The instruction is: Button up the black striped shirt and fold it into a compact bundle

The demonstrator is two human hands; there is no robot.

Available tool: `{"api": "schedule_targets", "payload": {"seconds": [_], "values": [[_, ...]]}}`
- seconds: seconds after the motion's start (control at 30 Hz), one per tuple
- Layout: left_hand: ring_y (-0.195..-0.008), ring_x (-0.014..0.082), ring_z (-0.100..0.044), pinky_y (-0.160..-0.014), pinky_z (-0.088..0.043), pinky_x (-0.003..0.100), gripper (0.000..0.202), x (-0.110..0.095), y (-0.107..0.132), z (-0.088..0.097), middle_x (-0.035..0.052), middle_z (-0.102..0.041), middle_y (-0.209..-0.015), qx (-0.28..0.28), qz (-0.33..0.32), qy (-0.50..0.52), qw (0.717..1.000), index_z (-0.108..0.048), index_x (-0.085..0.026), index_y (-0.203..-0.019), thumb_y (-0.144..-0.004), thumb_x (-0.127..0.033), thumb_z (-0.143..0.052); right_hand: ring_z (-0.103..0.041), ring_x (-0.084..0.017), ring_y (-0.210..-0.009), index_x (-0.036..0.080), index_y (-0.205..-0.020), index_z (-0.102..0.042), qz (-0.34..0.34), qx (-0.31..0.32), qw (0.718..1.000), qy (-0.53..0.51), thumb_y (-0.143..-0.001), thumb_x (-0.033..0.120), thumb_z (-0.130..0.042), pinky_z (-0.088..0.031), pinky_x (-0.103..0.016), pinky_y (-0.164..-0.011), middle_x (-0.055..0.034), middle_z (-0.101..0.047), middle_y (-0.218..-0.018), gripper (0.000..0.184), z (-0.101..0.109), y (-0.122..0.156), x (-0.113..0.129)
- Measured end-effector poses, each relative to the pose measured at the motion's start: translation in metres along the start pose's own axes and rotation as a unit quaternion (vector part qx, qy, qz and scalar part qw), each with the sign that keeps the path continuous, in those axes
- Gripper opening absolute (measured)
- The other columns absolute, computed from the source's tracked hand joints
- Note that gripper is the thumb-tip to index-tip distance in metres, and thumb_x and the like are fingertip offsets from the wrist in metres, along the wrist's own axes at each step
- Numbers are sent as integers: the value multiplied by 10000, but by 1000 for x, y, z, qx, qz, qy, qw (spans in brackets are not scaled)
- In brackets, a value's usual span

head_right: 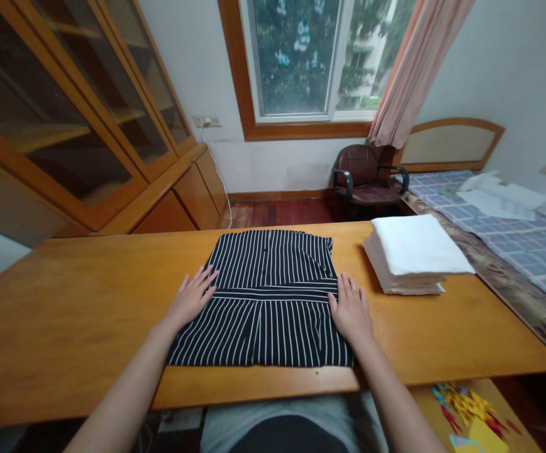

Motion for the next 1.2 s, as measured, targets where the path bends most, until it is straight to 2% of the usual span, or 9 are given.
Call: {"api": "schedule_targets", "payload": {"seconds": [0.23,0.53,0.67,0.73,0.83,0.93,1.0,1.1,1.2], "values": [[-1481,282,-221,-1179,-210,598,509,38,7,3,55,-332,-1568,-42,50,18,998,-383,-266,-1494,-1015,-424,-309,-271,-301,-1466,105,-1509,-356,11,-2,1000,1,-1003,415,-262,-211,-549,-1183,-138,-339,-1574,601,-2,-21,-13],[-1452,304,-292,-1164,-221,617,474,42,10,4,87,-394,-1535,-79,70,33,994,-450,-266,-1446,-998,-402,-370,-347,-320,-1427,104,-1478,-390,49,-43,997,-45,-986,441,-337,-276,-535,-1166,-169,-426,-1518,599,-6,-53,-22],[-1420,324,-341,-1144,-289,596,460,42,14,10,121,-430,-1493,-146,48,76,985,-499,-217,-1389,-976,-397,-406,-383,-324,-1395,107,-1458,-400,88,-102,985,-104,-978,401,-385,-330,-526,-1142,-193,-433,-1491,564,11,-53,-19],[-1376,314,-401,-1133,-336,551,407,39,23,19,125,-493,-1413,-188,17,98,977,-570,-207,-1301,-964,-389,-432,-443,-315,-1334,157,-1403,-470,130,-117,974,-141,-975,382,-415,-366,-522,-1115,-176,-490,-1426,487,25,-45,-16],[-1203,271,-542,-1067,-428,476,283,31,45,37,100,-607,-1172,-211,-43,115,970,-674,-216,-1094,-954,-362,-476,-571,-284,-1132,233,-1169,-622,204,-85,955,-197,-963,349,-483,-470,-484,-996,-121,-616,-1180,275,45,-25,-10],[-990,224,-607,-936,-506,389,223,22,73,50,77,-632,-975,-179,-78,123,973,-703,-209,-920,-943,-327,-516,-606,-249,-930,229,-914,-646,256,-18,939,-229,-941,316,-546,-526,-412,-826,-87,-635,-948,135,58,1,-4],[-935,203,-617,-873,-528,342,223,16,91,52,70,-646,-946,-128,-103,131,978,-704,-209,-902,-946,-310,-511,-599,-234,-868,222,-846,-633,279,19,931,-234,-926,310,-580,-528,-391,-773,-76,-628,-886,131,62,16,0],[-1043,214,-617,-927,-531,354,235,11,110,48,67,-664,-1110,-45,-139,121,982,-699,-252,-1088,-941,-332,-534,-604,-233,-900,217,-882,-657,303,57,922,-234,-906,325,-617,-535,-398,-799,-83,-636,-928,118,60,31,3],[-1240,266,-541,-1050,-480,449,456,9,118,41,64,-562,-1370,6,-156,94,983,-579,-321,-1334,-890,-416,-627,-608,-258,-1018,222,-1023,-692,307,57,922,-227,-873,376,-663,-533,-437,-882,-111,-639,-1074,217,55,32,1]]}}
Point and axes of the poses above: each hand's wrist, its own y-axis away from the middle knuckle, its own z-axis out of the back of the hand, x = y × z, the point moved 4 cm from there along -y, towards the middle knuckle
